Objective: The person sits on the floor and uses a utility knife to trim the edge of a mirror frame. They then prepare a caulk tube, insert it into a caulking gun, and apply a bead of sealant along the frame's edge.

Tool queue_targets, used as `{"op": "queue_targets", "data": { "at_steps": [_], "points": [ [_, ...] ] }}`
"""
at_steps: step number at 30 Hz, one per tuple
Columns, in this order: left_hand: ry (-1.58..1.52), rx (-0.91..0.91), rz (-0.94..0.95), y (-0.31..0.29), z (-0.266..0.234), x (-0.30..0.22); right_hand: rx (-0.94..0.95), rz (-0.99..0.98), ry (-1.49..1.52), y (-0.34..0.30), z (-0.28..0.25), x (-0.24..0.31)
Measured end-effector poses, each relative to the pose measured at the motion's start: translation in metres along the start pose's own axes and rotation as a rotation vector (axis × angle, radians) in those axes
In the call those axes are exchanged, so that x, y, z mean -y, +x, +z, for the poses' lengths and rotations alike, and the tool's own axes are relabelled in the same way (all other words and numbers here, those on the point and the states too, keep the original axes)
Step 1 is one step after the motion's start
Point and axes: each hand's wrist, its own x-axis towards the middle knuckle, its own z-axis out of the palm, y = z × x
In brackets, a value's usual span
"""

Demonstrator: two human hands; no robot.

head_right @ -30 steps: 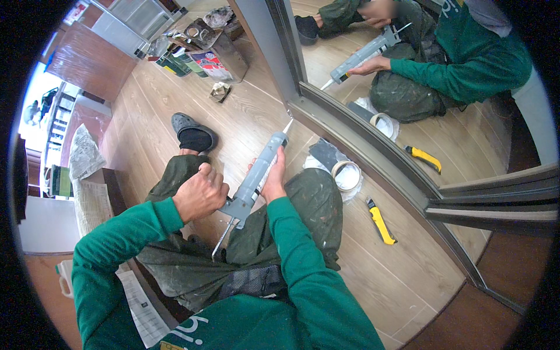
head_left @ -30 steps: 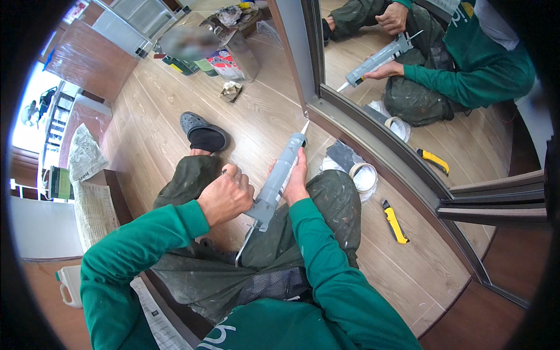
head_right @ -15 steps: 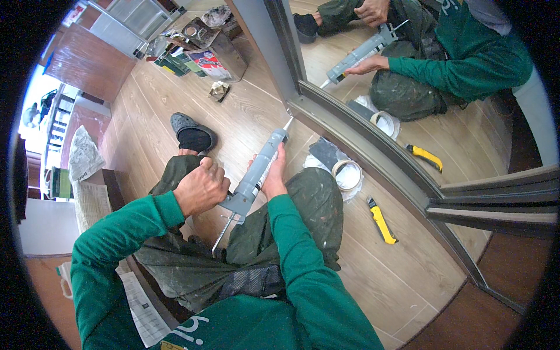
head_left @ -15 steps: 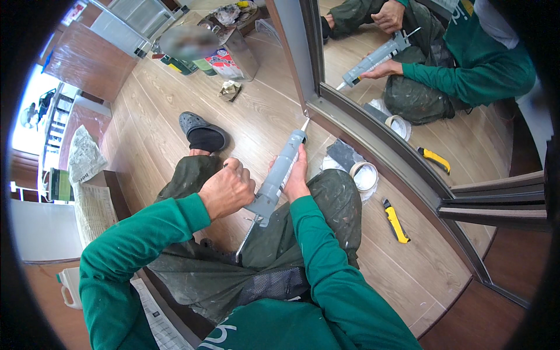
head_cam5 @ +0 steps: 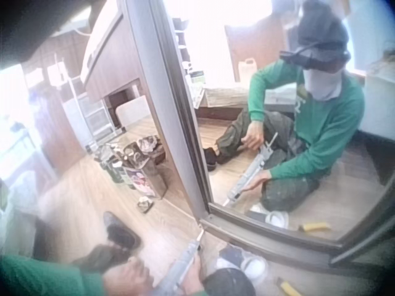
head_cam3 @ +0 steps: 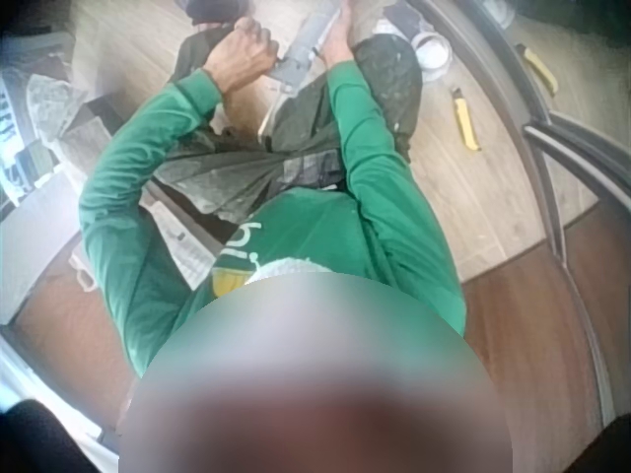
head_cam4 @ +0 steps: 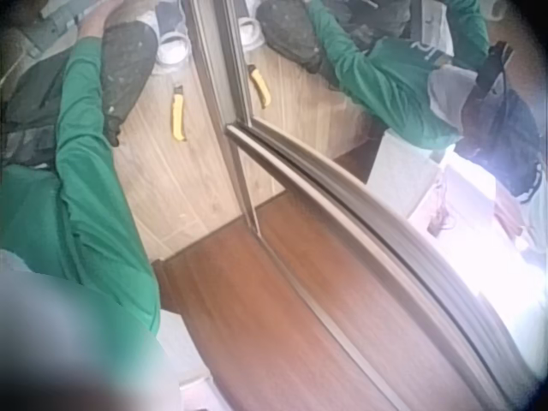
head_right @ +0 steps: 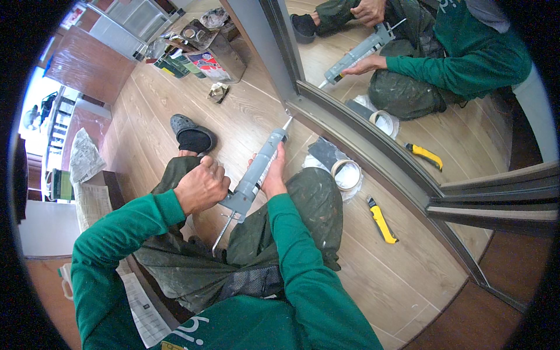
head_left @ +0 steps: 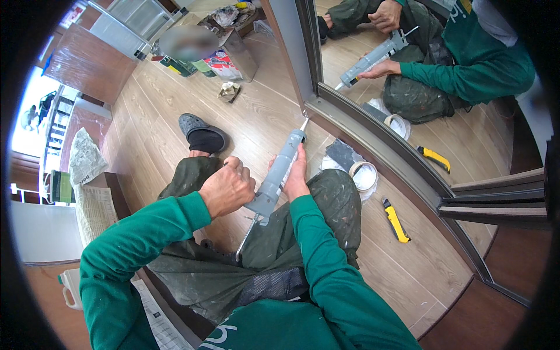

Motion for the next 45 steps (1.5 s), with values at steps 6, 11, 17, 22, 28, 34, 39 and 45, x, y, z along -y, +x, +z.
{"op": "queue_targets", "data": {
  "at_steps": [6, 11, 17, 22, 28, 34, 39, 45],
  "points": [
    [0.008, 0.038, -0.004, 0.0008, -0.0007, -0.0020, 0.026, -0.032, -0.021, 0.0005, -0.0009, -0.0003],
    [0.013, 0.033, 0.000, 0.0009, -0.0034, -0.0021, 0.051, -0.023, -0.014, 0.0031, -0.0022, -0.0001],
    [0.012, 0.067, -0.003, 0.0017, -0.0066, -0.0022, 0.060, -0.023, -0.013, 0.0025, -0.0026, 0.0012],
    [0.002, 0.077, -0.002, 0.0018, -0.0077, -0.0011, 0.059, -0.040, -0.026, 0.0005, -0.0011, 0.0008],
    [-0.006, 0.082, -0.001, 0.0020, -0.0076, -0.0018, 0.037, -0.041, -0.042, 0.0012, -0.0013, 0.0016],
    [-0.031, 0.065, 0.012, 0.0025, -0.0047, -0.0003, 0.015, -0.043, -0.055, 0.0011, -0.0010, 0.0021],
    [-0.006, 0.074, 0.007, 0.0030, -0.0062, -0.0025, 0.003, -0.020, -0.057, -0.0008, -0.0006, 0.0033],
    [-0.004, 0.075, 0.000, 0.0021, -0.0097, -0.0042, 0.052, -0.012, -0.058, -0.0004, -0.0033, 0.0038]
  ]
}}
